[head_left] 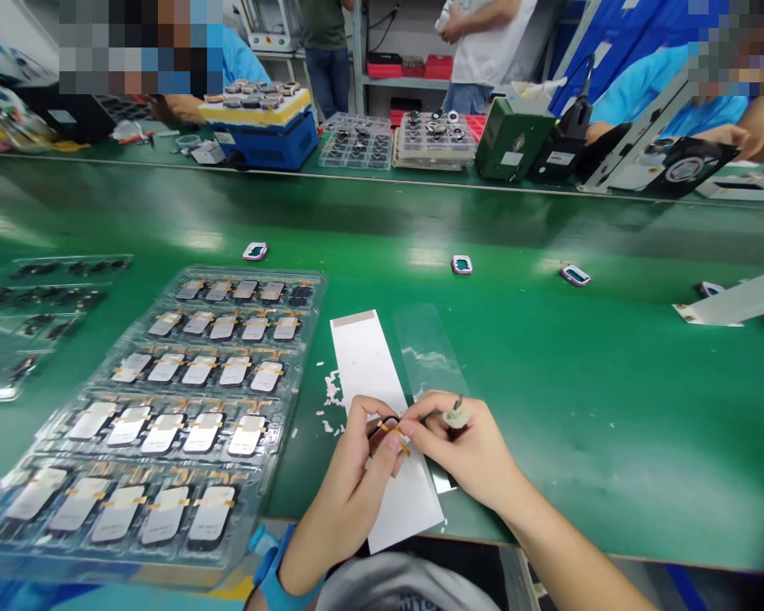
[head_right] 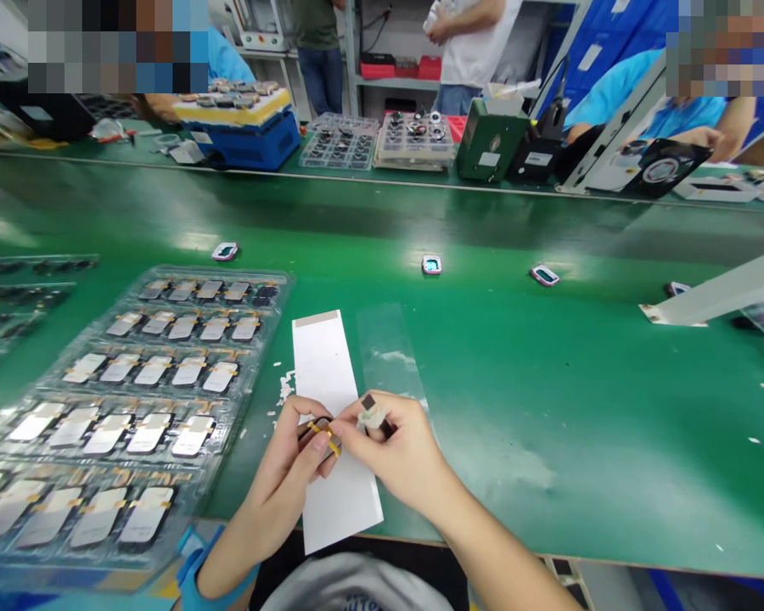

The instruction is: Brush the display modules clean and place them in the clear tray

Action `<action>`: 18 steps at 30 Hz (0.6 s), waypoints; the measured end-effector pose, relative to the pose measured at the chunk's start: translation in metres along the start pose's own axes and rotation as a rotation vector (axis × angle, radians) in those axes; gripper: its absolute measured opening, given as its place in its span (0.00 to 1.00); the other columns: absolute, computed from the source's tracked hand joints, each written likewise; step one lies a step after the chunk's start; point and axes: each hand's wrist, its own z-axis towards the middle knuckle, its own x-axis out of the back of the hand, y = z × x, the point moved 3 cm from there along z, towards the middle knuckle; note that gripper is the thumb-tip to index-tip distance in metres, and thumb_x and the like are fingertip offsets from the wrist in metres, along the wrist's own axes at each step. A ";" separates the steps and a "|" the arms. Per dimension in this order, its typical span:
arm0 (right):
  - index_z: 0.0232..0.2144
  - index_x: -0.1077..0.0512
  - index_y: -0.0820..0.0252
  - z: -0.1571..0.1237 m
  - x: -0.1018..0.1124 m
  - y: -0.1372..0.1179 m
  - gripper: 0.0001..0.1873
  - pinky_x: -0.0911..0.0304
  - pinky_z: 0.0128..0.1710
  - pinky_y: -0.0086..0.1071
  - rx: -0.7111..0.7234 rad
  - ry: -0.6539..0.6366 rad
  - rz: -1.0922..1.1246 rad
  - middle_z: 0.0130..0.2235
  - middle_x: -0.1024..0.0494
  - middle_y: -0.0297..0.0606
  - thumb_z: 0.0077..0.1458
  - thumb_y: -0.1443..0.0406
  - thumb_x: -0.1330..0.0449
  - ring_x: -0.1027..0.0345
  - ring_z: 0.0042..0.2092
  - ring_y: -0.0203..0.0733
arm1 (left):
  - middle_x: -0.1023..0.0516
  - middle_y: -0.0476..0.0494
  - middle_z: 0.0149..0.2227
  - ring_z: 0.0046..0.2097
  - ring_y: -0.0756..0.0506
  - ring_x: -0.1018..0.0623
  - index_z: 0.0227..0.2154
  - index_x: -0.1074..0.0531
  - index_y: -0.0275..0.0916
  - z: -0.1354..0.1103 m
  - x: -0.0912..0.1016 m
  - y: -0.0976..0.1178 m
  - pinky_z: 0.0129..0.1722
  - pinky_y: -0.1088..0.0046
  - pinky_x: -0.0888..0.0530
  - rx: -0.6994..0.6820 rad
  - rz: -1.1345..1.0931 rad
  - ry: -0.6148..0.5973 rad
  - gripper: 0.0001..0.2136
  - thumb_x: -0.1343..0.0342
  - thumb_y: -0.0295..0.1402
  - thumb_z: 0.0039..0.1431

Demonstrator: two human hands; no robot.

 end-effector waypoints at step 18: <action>0.24 0.26 0.61 0.002 0.000 0.001 0.10 0.60 0.20 0.28 -0.014 0.016 -0.005 0.16 0.49 0.21 0.53 0.61 0.37 0.59 0.20 0.29 | 0.40 0.55 0.26 0.29 0.49 0.38 0.41 0.43 0.43 0.005 0.002 0.002 0.29 0.73 0.40 0.025 0.020 -0.101 0.13 0.54 0.48 0.70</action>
